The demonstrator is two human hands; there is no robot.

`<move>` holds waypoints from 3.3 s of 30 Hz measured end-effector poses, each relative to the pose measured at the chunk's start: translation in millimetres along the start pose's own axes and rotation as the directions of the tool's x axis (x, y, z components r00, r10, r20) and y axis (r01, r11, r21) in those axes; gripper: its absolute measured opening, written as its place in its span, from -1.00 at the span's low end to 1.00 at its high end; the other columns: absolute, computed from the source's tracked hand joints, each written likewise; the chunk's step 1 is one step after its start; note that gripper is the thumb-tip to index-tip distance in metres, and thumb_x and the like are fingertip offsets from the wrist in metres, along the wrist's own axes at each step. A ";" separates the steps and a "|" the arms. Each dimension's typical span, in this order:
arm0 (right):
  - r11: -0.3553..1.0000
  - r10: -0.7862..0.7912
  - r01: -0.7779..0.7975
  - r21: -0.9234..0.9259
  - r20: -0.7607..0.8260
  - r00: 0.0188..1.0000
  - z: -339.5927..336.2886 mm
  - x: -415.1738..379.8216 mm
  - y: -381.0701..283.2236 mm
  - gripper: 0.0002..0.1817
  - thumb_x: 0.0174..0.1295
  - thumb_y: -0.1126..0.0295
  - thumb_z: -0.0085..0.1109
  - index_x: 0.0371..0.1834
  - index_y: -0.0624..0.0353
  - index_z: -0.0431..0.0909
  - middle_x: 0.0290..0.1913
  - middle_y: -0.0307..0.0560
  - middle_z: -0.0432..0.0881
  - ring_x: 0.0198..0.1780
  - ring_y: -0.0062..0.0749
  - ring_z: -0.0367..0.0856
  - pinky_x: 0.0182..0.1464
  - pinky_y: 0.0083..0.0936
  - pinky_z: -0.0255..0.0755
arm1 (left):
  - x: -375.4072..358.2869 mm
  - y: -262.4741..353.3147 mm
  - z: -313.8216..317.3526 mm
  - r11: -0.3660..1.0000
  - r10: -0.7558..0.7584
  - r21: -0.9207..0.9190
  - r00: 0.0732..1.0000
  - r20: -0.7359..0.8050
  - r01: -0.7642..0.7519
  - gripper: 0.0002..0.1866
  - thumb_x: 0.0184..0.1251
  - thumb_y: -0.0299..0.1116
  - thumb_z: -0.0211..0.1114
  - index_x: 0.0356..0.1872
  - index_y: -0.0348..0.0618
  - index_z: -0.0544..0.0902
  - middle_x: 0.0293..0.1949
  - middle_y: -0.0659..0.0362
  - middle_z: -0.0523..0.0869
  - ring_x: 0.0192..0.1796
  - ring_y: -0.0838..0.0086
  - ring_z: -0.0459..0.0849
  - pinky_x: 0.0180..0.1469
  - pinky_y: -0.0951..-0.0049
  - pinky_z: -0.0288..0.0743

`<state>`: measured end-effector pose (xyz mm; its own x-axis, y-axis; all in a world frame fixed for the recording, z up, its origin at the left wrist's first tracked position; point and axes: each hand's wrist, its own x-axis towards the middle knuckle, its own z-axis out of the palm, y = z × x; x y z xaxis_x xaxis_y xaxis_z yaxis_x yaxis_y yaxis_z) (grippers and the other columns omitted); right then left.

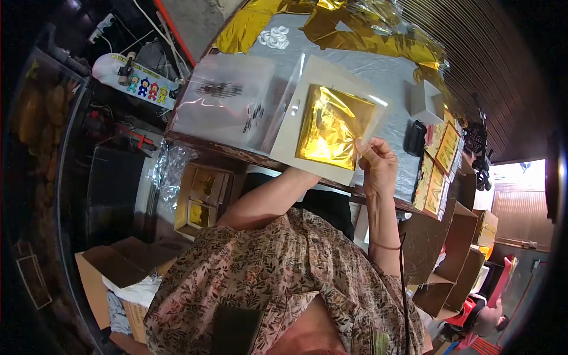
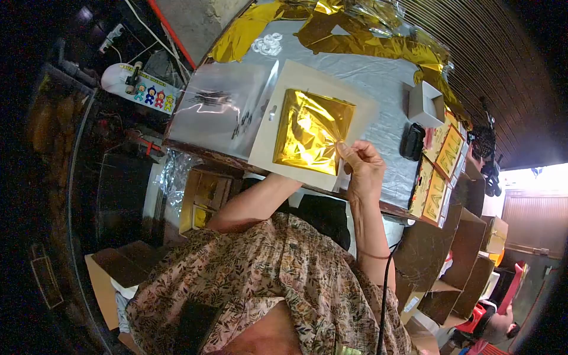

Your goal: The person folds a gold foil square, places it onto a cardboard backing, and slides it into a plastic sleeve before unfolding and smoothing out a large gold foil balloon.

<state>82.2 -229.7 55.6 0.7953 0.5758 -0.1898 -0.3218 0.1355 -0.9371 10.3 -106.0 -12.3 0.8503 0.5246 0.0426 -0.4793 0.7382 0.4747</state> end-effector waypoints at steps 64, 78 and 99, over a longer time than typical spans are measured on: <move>0.909 0.374 -0.310 -0.279 0.218 0.901 -72.7 -10.1 1.7 -0.64 0.12 0.49 0.62 -0.02 0.29 0.75 -0.13 -0.11 0.83 -0.19 -0.49 0.77 -0.08 -0.50 0.66 | -20.0 78.6 16.5 0.776 -0.259 0.596 0.966 0.003 0.206 -0.55 0.36 -0.40 0.52 0.21 -0.30 0.64 0.06 0.18 0.78 0.03 0.54 0.73 0.14 0.46 0.63; 0.952 0.267 -0.235 -0.198 0.156 0.951 -51.6 -11.9 -5.1 -0.68 0.07 0.44 0.67 -0.13 0.27 0.79 -0.21 -0.09 0.84 -0.27 -0.52 0.75 -0.18 -0.54 0.63 | -22.8 73.1 10.2 0.779 -0.305 0.562 0.951 -0.046 0.277 -0.62 0.41 -0.30 0.50 0.13 -0.28 0.69 0.01 0.19 0.79 -0.03 0.57 0.74 0.08 0.48 0.62; 0.955 0.259 -0.233 -0.181 0.133 0.957 -87.5 37.8 -61.4 -0.54 0.37 0.09 0.42 0.16 0.21 0.71 -0.14 -0.25 0.79 -0.18 -0.58 0.71 -0.04 -0.59 0.60 | 69.6 122.5 29.0 0.485 -0.441 0.847 0.897 0.022 0.217 -0.55 0.40 -0.15 0.49 0.08 -0.35 0.71 -0.06 0.14 0.79 -0.08 0.55 0.77 0.00 0.45 0.66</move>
<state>176.9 -286.8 80.3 0.6089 0.6935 -0.3850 -0.3999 -0.1507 -0.9041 17.1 8.6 74.3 0.9791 0.1356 -0.1513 0.1365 0.1131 0.9842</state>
